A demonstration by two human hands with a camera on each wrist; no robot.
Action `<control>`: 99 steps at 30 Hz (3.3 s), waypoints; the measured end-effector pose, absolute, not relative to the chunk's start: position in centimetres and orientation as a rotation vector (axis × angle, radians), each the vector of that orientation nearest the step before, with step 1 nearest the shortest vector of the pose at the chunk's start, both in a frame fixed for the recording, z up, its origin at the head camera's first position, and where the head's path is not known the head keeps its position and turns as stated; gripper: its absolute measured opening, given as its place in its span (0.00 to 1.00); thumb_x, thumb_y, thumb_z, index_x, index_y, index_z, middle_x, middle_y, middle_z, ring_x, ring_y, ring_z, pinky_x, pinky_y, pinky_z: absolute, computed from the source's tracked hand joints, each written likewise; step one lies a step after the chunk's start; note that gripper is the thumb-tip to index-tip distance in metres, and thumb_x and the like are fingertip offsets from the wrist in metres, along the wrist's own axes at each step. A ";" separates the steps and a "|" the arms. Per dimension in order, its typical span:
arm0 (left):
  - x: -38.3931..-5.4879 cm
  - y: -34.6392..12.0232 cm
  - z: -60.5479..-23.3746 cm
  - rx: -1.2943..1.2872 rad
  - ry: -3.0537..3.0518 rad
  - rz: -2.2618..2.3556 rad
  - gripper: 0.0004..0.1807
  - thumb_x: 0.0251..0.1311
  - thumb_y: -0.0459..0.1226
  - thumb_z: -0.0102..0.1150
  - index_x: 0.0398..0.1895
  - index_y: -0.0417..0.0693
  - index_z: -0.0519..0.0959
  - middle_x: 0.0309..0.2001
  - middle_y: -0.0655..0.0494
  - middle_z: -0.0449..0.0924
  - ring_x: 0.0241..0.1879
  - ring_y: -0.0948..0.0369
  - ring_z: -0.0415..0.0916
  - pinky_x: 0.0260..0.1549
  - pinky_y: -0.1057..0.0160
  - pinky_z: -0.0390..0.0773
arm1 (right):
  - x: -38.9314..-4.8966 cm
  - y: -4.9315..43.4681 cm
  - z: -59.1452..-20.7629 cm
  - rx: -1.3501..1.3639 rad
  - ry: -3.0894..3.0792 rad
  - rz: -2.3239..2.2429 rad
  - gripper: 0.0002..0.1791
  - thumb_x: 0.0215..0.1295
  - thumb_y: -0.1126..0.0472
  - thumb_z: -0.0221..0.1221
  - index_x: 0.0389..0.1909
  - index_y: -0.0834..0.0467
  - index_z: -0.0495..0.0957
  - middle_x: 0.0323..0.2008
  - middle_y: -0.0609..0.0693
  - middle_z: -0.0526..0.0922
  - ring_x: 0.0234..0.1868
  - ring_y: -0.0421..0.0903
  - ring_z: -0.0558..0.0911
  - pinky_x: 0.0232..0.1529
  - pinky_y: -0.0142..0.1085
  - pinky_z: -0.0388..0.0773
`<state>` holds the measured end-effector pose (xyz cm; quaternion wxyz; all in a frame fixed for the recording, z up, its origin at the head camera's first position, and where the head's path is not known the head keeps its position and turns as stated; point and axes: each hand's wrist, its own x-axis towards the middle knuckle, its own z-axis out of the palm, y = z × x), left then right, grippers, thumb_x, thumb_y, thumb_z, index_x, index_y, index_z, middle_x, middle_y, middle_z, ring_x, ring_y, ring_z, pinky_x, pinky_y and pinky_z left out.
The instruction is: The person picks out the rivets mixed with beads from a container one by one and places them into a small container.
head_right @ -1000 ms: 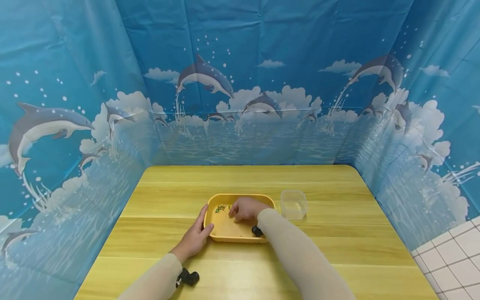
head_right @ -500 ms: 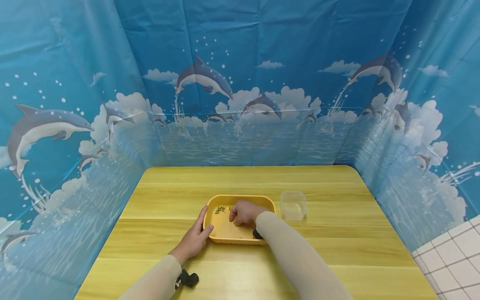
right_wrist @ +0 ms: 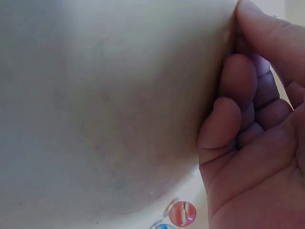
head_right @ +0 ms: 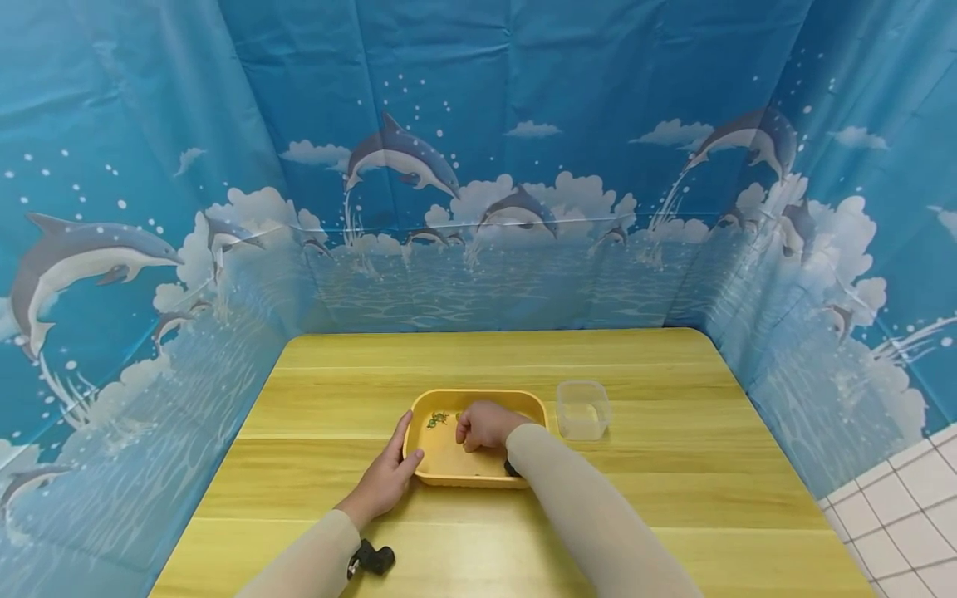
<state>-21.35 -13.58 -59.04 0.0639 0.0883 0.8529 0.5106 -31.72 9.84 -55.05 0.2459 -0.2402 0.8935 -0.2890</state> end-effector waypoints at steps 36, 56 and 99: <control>-21.4 -13.6 -59.0 0.260 2.558 1.545 0.41 0.83 0.46 0.47 0.88 0.69 0.37 0.83 0.38 0.54 0.79 0.43 0.61 0.76 0.40 0.62 | -31.9 10.2 -54.9 -0.714 2.431 -0.762 0.08 0.64 0.70 0.69 0.30 0.54 0.88 0.28 0.43 0.83 0.27 0.40 0.73 0.29 0.31 0.70; -21.8 -13.7 -58.5 0.294 2.567 1.542 0.41 0.83 0.46 0.48 0.87 0.70 0.36 0.85 0.41 0.49 0.81 0.43 0.56 0.78 0.41 0.60 | -32.7 11.0 -54.7 -0.679 2.371 -0.877 0.05 0.65 0.68 0.70 0.33 0.54 0.88 0.31 0.42 0.86 0.29 0.40 0.74 0.34 0.32 0.73; -21.5 -13.8 -59.0 0.264 2.562 1.529 0.41 0.83 0.47 0.47 0.87 0.72 0.36 0.83 0.38 0.52 0.80 0.42 0.58 0.76 0.40 0.62 | -32.6 11.4 -55.5 -0.608 2.310 -0.973 0.06 0.66 0.66 0.69 0.37 0.53 0.92 0.37 0.44 0.90 0.36 0.40 0.81 0.42 0.33 0.79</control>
